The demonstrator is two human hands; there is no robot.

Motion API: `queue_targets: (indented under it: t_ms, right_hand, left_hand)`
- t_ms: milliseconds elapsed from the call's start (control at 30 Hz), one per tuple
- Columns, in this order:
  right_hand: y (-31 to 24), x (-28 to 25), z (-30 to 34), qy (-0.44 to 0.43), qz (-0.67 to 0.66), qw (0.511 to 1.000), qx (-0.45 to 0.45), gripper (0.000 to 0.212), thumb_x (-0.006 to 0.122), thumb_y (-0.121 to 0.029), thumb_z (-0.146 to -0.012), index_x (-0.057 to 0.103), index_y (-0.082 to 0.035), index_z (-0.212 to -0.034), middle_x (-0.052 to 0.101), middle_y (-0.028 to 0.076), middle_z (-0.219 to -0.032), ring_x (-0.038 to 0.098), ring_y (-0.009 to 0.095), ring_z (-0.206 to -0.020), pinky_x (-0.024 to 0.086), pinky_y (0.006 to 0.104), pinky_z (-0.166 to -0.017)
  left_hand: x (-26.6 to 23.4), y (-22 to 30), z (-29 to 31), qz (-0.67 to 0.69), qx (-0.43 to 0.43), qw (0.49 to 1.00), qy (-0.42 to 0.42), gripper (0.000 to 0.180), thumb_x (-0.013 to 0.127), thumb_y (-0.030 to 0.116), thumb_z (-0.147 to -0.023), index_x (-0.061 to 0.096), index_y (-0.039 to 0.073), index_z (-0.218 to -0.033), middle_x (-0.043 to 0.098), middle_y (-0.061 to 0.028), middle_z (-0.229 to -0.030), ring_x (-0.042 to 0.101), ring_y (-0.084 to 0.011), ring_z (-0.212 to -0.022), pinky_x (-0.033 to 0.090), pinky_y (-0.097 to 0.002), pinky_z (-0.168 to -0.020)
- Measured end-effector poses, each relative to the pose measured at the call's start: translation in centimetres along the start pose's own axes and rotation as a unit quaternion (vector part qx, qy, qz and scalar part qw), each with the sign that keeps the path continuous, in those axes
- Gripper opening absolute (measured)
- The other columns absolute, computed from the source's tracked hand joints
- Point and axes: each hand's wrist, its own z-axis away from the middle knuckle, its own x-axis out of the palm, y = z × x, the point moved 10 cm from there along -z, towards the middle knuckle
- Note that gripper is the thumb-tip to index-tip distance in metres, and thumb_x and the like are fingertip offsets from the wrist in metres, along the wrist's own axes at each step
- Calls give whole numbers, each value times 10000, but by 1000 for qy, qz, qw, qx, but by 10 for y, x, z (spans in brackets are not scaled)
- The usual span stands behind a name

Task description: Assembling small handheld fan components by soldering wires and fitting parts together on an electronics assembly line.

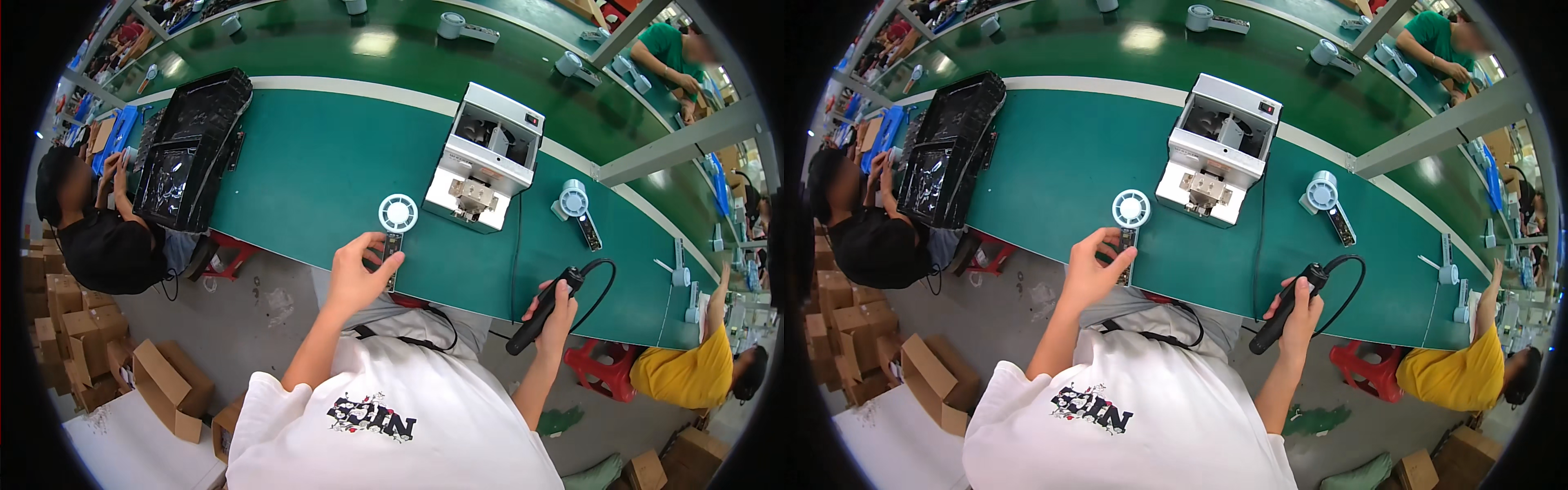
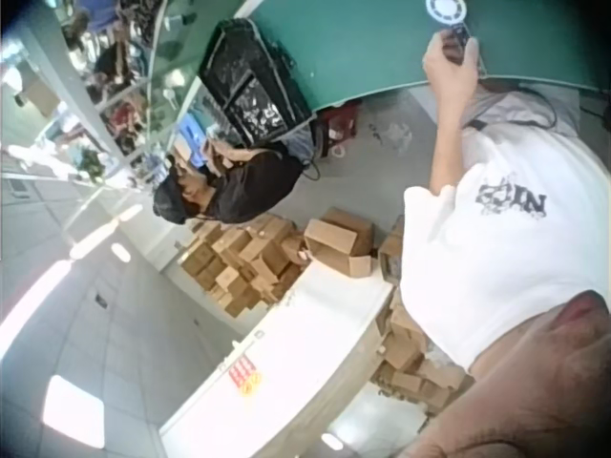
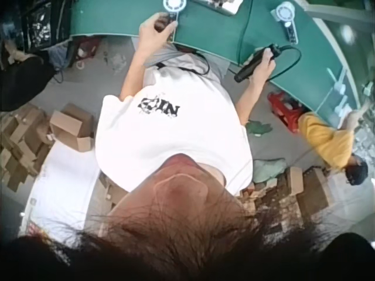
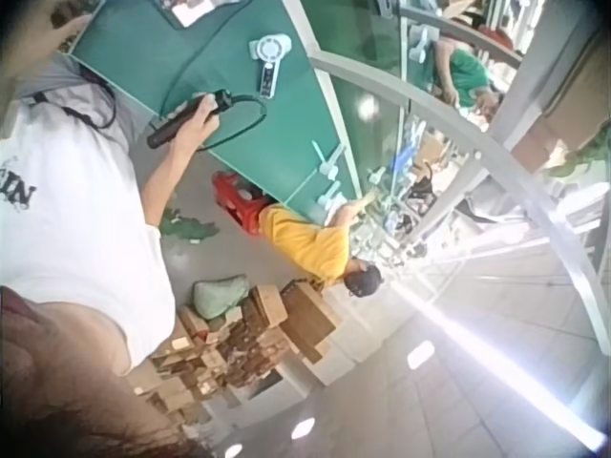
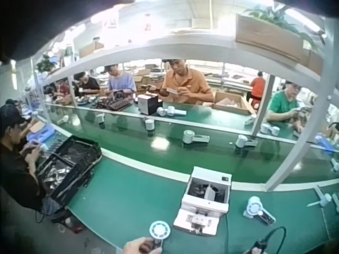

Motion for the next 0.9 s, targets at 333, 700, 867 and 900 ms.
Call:
queue_targets:
  t_ms: [333,700,867,900]
  right_hand:
    - [-144,93,18,-113,-131,955,-242,666,500,-667,-908,484,-14,-1038,544,118,-689,529,194,-509,481,321,-500]
    - [-218,168,0,-119,-173,906,-367,706,498,-687,-899,543,4,-1037,566,125,-706,572,218,-578,513,334,-546]
    - [-225,195,2,-112,-104,900,-408,616,548,-580,-925,554,36,-944,571,140,-673,586,214,-525,513,321,-491]
    - [-227,199,3,-106,-95,898,-417,589,554,-550,-932,560,38,-906,577,144,-644,585,217,-491,508,311,-470]
  left_hand:
    - [3,-11,-12,54,-34,997,-51,344,792,178,-798,672,-16,-1056,720,-92,-932,678,-118,-711,482,-260,-568]
    - [13,-13,-10,120,-42,990,-62,451,830,155,-765,622,-47,-1110,705,-107,-890,680,-126,-711,515,-262,-584]
    - [17,-13,-7,132,-42,989,-49,418,819,129,-778,617,-43,-1101,695,-97,-893,677,-118,-712,512,-243,-576]
    - [17,-14,-6,135,-42,989,-46,396,809,100,-785,615,-37,-1103,685,-82,-899,671,-105,-719,507,-229,-579]
